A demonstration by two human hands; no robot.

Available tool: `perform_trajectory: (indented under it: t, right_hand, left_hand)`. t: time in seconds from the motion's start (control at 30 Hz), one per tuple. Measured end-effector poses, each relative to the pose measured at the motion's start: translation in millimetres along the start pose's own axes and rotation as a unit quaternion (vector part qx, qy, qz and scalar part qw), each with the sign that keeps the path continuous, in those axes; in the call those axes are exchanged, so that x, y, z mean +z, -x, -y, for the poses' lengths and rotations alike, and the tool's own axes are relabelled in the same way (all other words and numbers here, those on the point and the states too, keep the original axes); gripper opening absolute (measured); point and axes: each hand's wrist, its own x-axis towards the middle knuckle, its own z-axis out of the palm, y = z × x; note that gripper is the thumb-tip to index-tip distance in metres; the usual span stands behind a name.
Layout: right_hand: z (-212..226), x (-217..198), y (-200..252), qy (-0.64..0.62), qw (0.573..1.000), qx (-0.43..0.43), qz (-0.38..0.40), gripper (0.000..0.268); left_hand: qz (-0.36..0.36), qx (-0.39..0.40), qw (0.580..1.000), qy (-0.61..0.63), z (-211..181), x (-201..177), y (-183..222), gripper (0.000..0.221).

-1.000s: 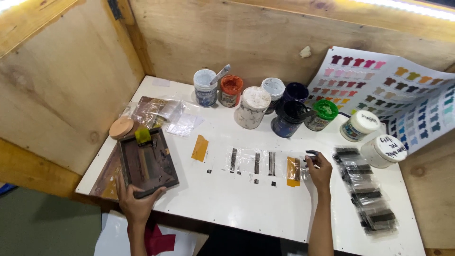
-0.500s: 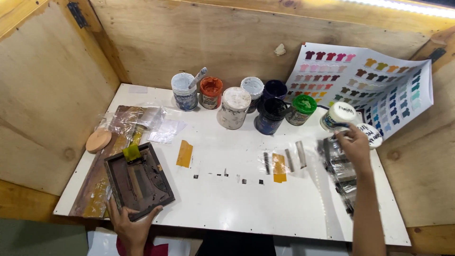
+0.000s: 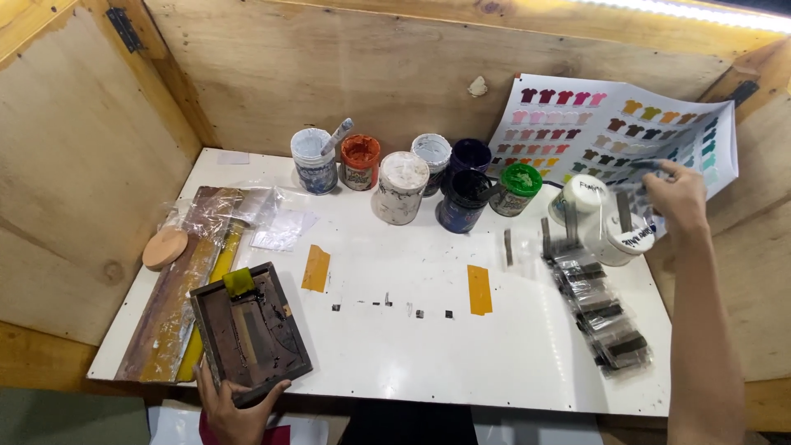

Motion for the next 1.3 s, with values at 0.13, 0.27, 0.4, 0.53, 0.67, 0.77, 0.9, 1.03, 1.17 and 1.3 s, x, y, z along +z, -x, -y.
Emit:
perform_trajectory:
  t: [0.13,0.27,0.4,0.53,0.67,0.77,0.9,1.03,1.17,1.3]
  right_hand:
    - [22.2,-4.6,-0.5,-0.017,0.999,-0.005,-0.028,0.034]
    - [18.2,-11.3,-17.2,-0.049,0.993,0.003,-0.107,0.028]
    - [3.0,-15.6,-33.8,-0.13,0.979,0.044,-0.151,0.019]
    - [-3.8,-19.8,-31.5,-0.171,0.975,0.043,-0.135,0.015]
    - [-18.5,-15.4,-48.2,-0.224,0.96,0.071,-0.152,0.023]
    - [-13.0,-8.9,-42.7,-0.265,0.948,0.098,-0.145,0.021]
    - [-18.0,-2.4,-49.5,-0.332,0.922,0.123,-0.159,0.013]
    - [-14.2,-2.7,-45.7,-0.38,0.895,0.128,-0.195,0.011]
    - [-6.8,-10.2,-18.9,-0.402,0.879,0.141,-0.212,0.023]
    - [-39.6,-17.8,-3.8,-0.457,0.856,0.14,-0.198,0.028]
  left_hand:
    - [0.013,-0.005,1.0,-0.002,8.5,4.5,1.8,0.06]
    - [0.006,0.015,1.0,0.006,6.4,2.5,1.4,0.059]
    - [0.012,0.005,1.0,0.004,14.0,7.5,2.9,0.06]
    - [0.013,-0.007,1.0,-0.009,10.6,6.0,3.1,0.059]
    - [0.012,0.008,1.0,0.009,8.3,4.4,1.7,0.059]
    - [0.007,0.011,1.0,0.008,9.1,5.6,2.8,0.059]
    - [-0.001,0.004,1.0,-0.008,8.7,7.4,4.0,0.058]
    - [0.007,-0.004,1.0,-0.014,15.6,12.2,5.2,0.06]
    - [-0.002,0.01,1.0,-0.002,12.7,11.4,5.3,0.06]
    - [0.007,-0.014,0.999,-0.04,11.3,10.8,6.4,0.061]
